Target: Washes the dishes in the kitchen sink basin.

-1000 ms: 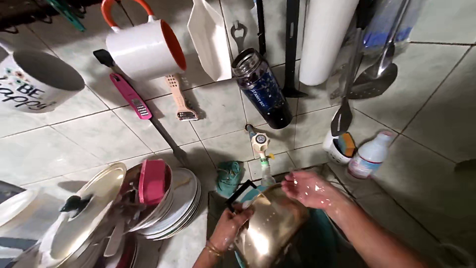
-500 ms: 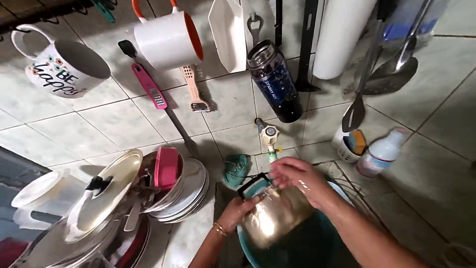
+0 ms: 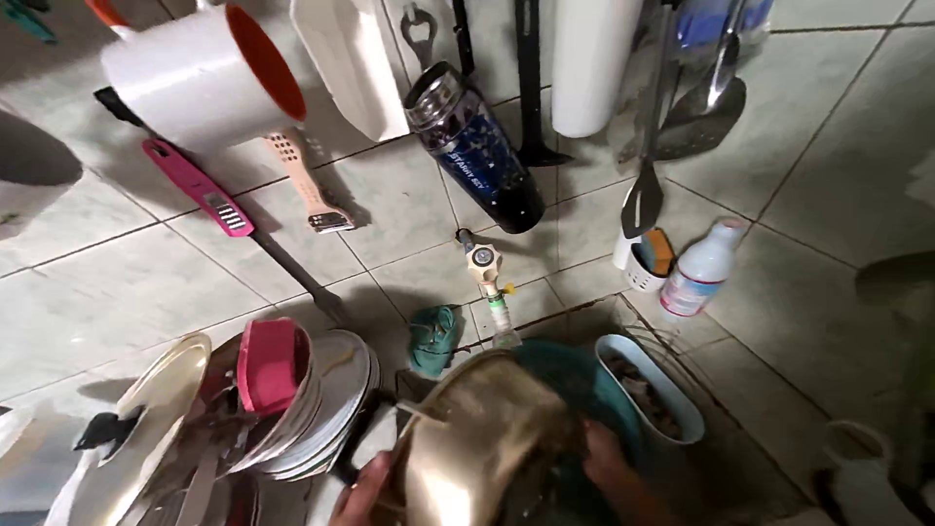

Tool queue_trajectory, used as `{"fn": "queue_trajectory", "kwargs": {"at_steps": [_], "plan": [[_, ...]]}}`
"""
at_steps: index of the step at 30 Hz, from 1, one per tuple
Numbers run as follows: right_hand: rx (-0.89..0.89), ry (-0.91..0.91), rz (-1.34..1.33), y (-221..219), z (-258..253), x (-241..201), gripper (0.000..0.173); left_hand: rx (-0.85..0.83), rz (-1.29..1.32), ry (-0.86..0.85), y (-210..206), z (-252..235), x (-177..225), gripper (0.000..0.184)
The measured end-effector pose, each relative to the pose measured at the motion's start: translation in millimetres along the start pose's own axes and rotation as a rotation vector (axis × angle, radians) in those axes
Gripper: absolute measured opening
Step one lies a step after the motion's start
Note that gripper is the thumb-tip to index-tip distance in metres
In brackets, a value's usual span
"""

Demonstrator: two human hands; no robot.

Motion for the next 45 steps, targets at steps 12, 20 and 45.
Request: {"fn": "queue_trajectory", "kwargs": {"at_steps": [12,20,45], "plan": [[-0.665,-0.013,-0.551,-113,79,-57,0.034,0.233,0.271,-0.030,30,16,15,0.038],[-0.706,1.013,0.625,-183,276,-90,0.043,0.323,0.313,-0.051,2,7,2,0.036],[-0.645,-0.067,0.466,-68,68,-32,0.044,-0.326,-0.154,-0.175,-15,31,76,0.023]]}}
Point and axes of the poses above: each hand's wrist, its own z-axis away from the middle knuckle, its own y-axis out of the back of the hand, x = y × z, the point moved 10 cm from there along -z, towards the middle knuckle, and after that the axes turned 10 degrees about -y, right-handed, at the moved point
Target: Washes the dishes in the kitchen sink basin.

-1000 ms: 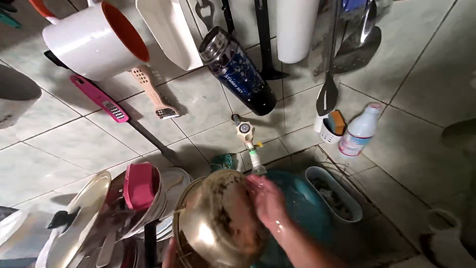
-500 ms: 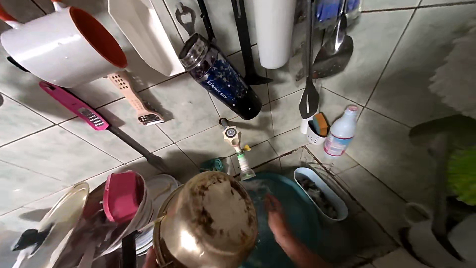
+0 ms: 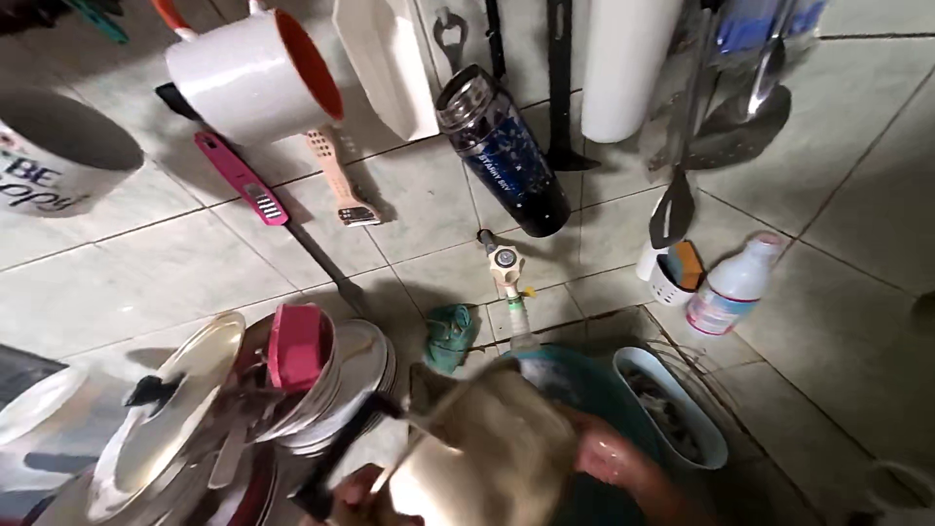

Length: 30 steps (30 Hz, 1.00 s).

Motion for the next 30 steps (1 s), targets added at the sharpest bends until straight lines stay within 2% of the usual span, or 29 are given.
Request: {"fn": "queue_trajectory", "kwargs": {"at_steps": [2,4,5,7,8,10,12,14,16,18,19,22,26,28,30], "plan": [[-0.199,0.005,0.063,-14,17,-9,0.062,-0.211,-0.247,-0.044,-25,0,12,0.026],[-0.279,0.011,0.223,-17,25,-16,0.073,-0.407,-0.533,-0.127,-55,-1,19,0.038],[-0.249,0.010,0.300,-14,26,-20,0.067,-0.522,-0.636,-0.225,-73,0,19,0.040],[-0.187,0.047,0.448,-4,16,-21,0.045,-0.687,-0.804,-0.421,-101,3,11,0.028],[-0.145,0.061,0.524,2,7,-20,0.045,-0.720,-0.878,-0.492,-109,4,4,0.021],[-0.010,0.103,0.606,15,-9,-17,0.053,-0.716,-0.966,-0.576,-115,3,-16,0.012],[0.166,0.112,0.641,32,-21,-12,0.052,-0.684,-1.004,-0.590,-115,0,-37,0.019],[0.304,0.092,0.673,44,-31,-4,0.060,-0.673,-0.998,-0.551,-115,-5,-56,0.021],[0.351,0.111,0.731,47,-44,5,0.069,-0.697,-0.959,-0.472,-117,-7,-68,0.015],[0.329,0.152,0.777,48,-56,14,0.074,-0.697,-0.889,-0.450,-123,-5,-72,0.013],[0.314,0.184,0.774,49,-61,17,0.071,-0.673,-0.858,-0.480,-127,-3,-70,0.013],[0.242,0.214,0.683,44,-52,22,0.047,-0.606,-0.856,-0.615,-147,6,-64,0.018],[-0.098,0.459,0.385,69,-76,40,0.028,-0.614,-0.848,-0.641,-164,14,-72,0.024],[-0.230,0.411,0.263,54,-60,43,0.026,-0.615,-0.854,-0.643,-169,16,-70,0.022],[-0.167,0.267,0.075,27,-25,40,0.024,-0.676,-0.844,-0.576,-173,15,-66,0.016]]}}
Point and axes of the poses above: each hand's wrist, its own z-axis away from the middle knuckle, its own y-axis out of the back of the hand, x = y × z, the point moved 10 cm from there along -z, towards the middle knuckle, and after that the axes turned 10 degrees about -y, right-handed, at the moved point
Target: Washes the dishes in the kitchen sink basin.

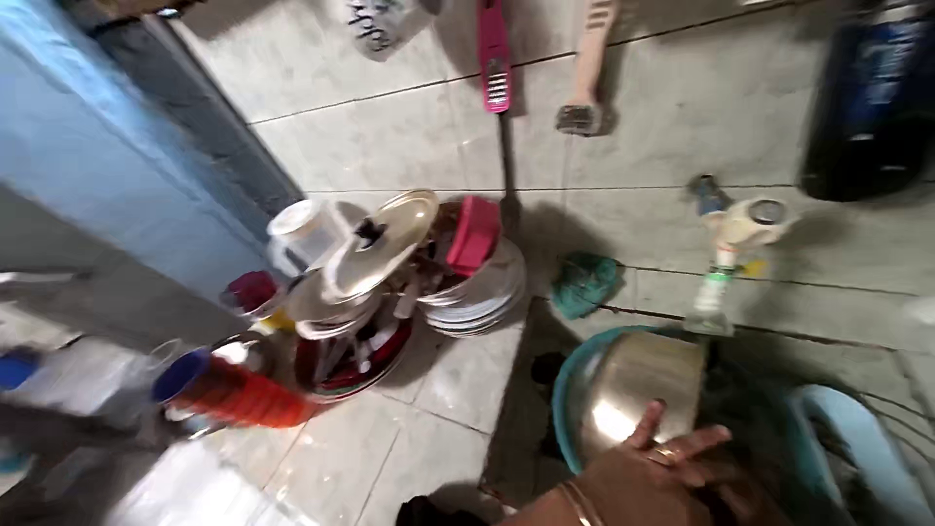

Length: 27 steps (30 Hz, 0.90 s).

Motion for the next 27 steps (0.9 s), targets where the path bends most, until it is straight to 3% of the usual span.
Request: {"fn": "queue_trajectory", "kwargs": {"at_steps": [1,3,6,9,12,18,22,25,27], "plan": [[0.067,-0.044,0.015,-10,8,-6,0.024,-0.053,0.023,0.016,2,-3,-1,0.013],[0.241,-0.163,0.333,-15,12,-20,0.023,-0.086,0.058,0.025,13,-7,-7,0.009],[0.330,-0.402,0.782,-1,13,-25,0.044,-0.032,0.074,0.008,30,-10,-18,0.006],[0.354,-0.316,0.938,-5,51,-46,0.044,-0.002,0.125,0.057,38,-11,-40,0.008],[0.293,-0.505,1.191,1,37,-38,0.057,0.008,0.213,0.128,38,-19,-66,0.015],[0.074,-0.746,1.513,33,-17,2,0.060,-0.040,0.415,0.221,28,-24,-105,0.020],[0.172,-0.733,1.457,-2,17,-36,0.047,0.041,0.615,0.344,19,0,-141,0.026],[0.295,-0.673,1.237,13,10,-37,0.045,0.209,0.721,0.407,11,31,-161,0.031],[0.338,-0.683,1.166,15,20,-47,0.045,0.325,0.818,0.397,13,49,-152,0.031]]}}
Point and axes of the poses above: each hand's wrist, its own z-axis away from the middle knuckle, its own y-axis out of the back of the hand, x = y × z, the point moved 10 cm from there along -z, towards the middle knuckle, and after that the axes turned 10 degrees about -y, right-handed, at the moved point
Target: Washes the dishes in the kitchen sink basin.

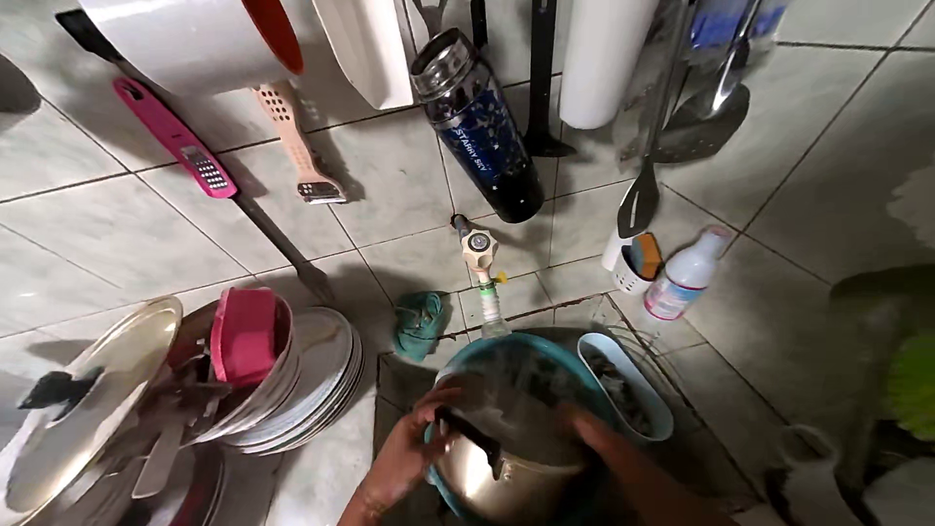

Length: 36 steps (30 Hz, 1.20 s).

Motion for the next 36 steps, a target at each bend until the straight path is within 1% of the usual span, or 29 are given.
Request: {"fn": "queue_trajectory", "kwargs": {"at_steps": [1,3,5,6,7,9,11,13,16,18,20,22,24,26,27,28,29,31,32,34,36], "plan": [[0.004,-0.001,-0.012,3,2,3,0.045,0.033,0.091,-0.007,-3,12,4,0.036],[0.024,0.017,-0.089,6,-11,10,0.044,0.153,0.369,-0.025,-10,34,7,0.049],[0.036,0.006,-0.347,8,-18,22,0.043,0.290,0.504,-0.005,-17,50,9,0.060],[0.033,0.006,-0.491,8,-17,26,0.043,0.362,0.512,0.005,-18,57,9,0.061],[0.033,0.016,-0.621,8,-15,30,0.046,0.429,0.509,0.016,-16,63,7,0.058],[0.043,0.061,-0.883,11,-2,32,0.055,0.539,0.535,0.054,-7,71,-4,0.057],[0.095,0.096,-1.125,19,13,36,0.062,0.639,0.490,0.156,0,77,-16,0.063],[0.194,0.138,-1.244,34,29,43,0.065,0.713,0.455,0.276,-2,83,-38,0.065],[0.353,0.199,-1.248,58,50,50,0.064,0.751,0.438,0.397,-18,79,-68,0.060],[0.458,0.216,-1.195,73,66,52,0.058,0.708,0.410,0.464,-29,68,-88,0.056],[0.555,0.218,-1.114,87,85,50,0.050,0.629,0.361,0.539,-43,55,-109,0.049],[0.683,0.257,-1.019,100,104,44,0.037,0.546,0.347,0.618,-62,40,-128,0.041],[0.820,0.325,-0.896,109,125,33,0.025,0.534,0.363,0.667,-79,24,-142,0.036],[0.914,0.378,-0.775,113,143,21,0.017,0.534,0.398,0.715,-94,13,-152,0.040],[0.950,0.398,-0.728,114,150,16,0.015,0.517,0.366,0.739,-99,9,-161,0.043],[0.987,0.421,-0.691,114,156,12,0.015,0.456,0.280,0.755,-102,6,-168,0.045],[1.030,0.455,-0.653,113,162,8,0.016,0.326,0.121,0.759,-104,1,-173,0.045],[1.102,0.513,-0.599,107,167,1,0.020,-0.096,-0.337,0.777,-109,-10,-173,0.042],[1.116,0.530,-0.587,102,165,-2,0.022,-0.250,-0.491,0.793,-112,-13,-169,0.042],[1.145,0.556,-0.553,89,156,-9,0.024,-0.365,-0.656,0.808,-112,-16,-159,0.045],[1.121,0.578,-0.532,74,147,-14,0.026,-0.390,-0.795,0.772,-108,-22,-155,0.052]]}}
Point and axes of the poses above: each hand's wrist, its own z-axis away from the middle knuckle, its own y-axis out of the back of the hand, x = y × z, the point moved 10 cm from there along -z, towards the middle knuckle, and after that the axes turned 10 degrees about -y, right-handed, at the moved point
